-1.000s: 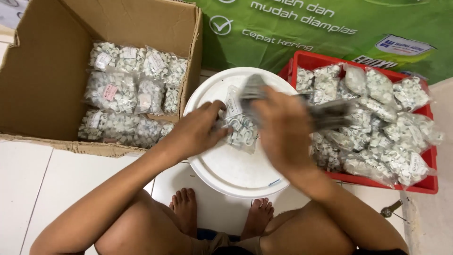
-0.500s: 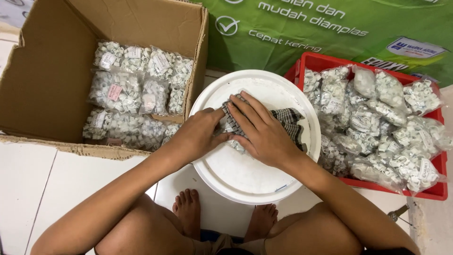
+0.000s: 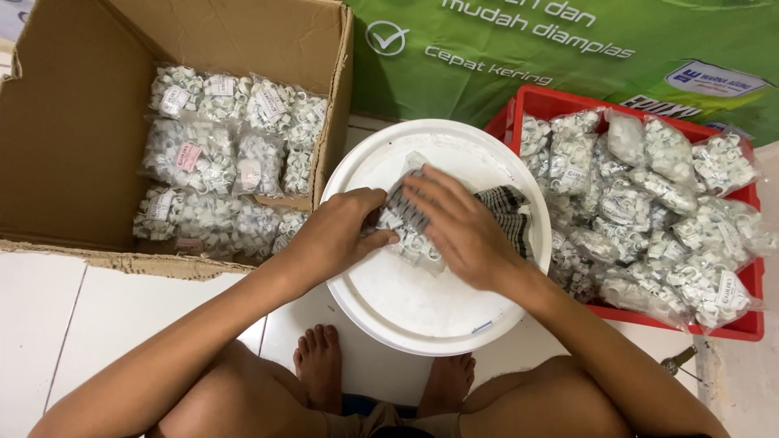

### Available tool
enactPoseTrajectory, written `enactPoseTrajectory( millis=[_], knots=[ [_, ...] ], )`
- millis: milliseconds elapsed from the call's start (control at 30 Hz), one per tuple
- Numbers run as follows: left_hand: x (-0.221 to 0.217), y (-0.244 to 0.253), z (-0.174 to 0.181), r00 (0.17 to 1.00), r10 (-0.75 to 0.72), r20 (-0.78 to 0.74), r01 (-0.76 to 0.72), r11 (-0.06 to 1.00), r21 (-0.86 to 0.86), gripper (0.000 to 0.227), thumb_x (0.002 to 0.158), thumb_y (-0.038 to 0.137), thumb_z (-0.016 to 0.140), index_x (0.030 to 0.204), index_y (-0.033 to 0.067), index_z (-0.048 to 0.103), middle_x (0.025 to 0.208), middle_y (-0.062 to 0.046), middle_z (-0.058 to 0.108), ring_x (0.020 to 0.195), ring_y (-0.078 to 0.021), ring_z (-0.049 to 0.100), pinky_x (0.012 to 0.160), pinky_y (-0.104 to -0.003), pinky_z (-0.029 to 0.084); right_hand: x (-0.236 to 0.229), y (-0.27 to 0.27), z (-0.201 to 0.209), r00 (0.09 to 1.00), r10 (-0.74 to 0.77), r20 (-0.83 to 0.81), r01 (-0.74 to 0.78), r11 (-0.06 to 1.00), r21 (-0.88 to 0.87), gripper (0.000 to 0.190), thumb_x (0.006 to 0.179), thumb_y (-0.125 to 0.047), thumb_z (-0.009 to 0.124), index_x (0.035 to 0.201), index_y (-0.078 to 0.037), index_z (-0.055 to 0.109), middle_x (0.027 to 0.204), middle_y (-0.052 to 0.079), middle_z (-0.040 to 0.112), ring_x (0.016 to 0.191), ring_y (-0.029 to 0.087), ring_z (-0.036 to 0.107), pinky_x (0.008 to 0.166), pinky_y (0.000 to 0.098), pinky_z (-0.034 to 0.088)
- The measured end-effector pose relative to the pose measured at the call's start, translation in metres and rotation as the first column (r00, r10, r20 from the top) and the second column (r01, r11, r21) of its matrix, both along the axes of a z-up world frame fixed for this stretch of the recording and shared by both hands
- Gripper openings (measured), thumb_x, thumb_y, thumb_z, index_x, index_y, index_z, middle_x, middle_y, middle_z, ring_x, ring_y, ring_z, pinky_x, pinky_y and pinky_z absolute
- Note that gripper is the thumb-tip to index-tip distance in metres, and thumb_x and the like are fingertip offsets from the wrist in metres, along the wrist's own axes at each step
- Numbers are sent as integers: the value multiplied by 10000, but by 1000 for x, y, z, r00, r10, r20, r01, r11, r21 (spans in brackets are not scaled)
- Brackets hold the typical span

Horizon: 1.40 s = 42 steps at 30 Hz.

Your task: The person wipes small plastic packets containing white objects with a cloth before placing them back into a container.

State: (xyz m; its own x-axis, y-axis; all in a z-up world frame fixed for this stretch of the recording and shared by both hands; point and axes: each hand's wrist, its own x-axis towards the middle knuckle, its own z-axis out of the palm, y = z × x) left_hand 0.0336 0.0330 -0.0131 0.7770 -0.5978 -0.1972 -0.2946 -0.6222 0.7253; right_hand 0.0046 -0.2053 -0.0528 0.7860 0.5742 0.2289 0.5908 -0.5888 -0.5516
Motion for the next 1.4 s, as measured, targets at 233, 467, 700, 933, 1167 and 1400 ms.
enactPoseTrajectory(
  millis=[233,467,700,933,1167,1400],
  knots=[
    [1,-1,1,999,-18,36,19,1000,-22,400,869,85,750,1239,-33,653,1021,-249,718,1002,-451,727,831,-533,601,33,-26,-8,986,-150,-67,156,984,88,431,1095,-120,320,1438,26,537,1455,197,540,1427,410,443,1189,567,320],
    [5,2,-11,1000,1,-25,-3,997,-72,402,872,75,742,1237,-65,649,1028,-278,697,1020,-456,715,853,-522,588,-4,14,36,975,-103,-199,161,938,306,431,1045,-60,351,1432,54,502,1425,238,519,1428,444,411,1206,605,258],
    [10,4,-23,992,34,-119,-45,995,-85,362,849,80,766,1163,-72,672,960,-241,711,968,-399,731,828,-488,589,6,7,14,998,-56,-34,53,993,-104,483,1036,-117,404,1513,-111,479,1522,153,481,1477,394,338,1235,586,225],
    [10,5,-19,996,20,-91,-27,997,-79,337,847,106,771,1123,-70,690,902,-213,701,886,-373,732,777,-468,583,21,-15,-1,984,-175,-31,177,979,101,413,1102,-116,338,1413,40,560,1502,192,506,1449,391,416,1191,531,326],
    [7,11,6,989,-1,-146,-15,994,-108,245,901,72,673,1100,-65,717,925,-258,734,921,-428,736,815,-503,587,-5,13,-17,976,-44,212,-3,976,219,415,1064,-122,377,1396,38,567,1445,218,535,1413,420,450,1202,522,327],
    [14,13,-6,982,0,-189,-23,992,-120,171,849,5,720,1016,-33,722,886,-207,731,904,-363,742,794,-451,617,-18,4,-15,993,82,85,-49,940,-337,586,1043,-234,444,1609,-154,316,1700,79,225,1555,347,183,1272,512,154]
  ],
)
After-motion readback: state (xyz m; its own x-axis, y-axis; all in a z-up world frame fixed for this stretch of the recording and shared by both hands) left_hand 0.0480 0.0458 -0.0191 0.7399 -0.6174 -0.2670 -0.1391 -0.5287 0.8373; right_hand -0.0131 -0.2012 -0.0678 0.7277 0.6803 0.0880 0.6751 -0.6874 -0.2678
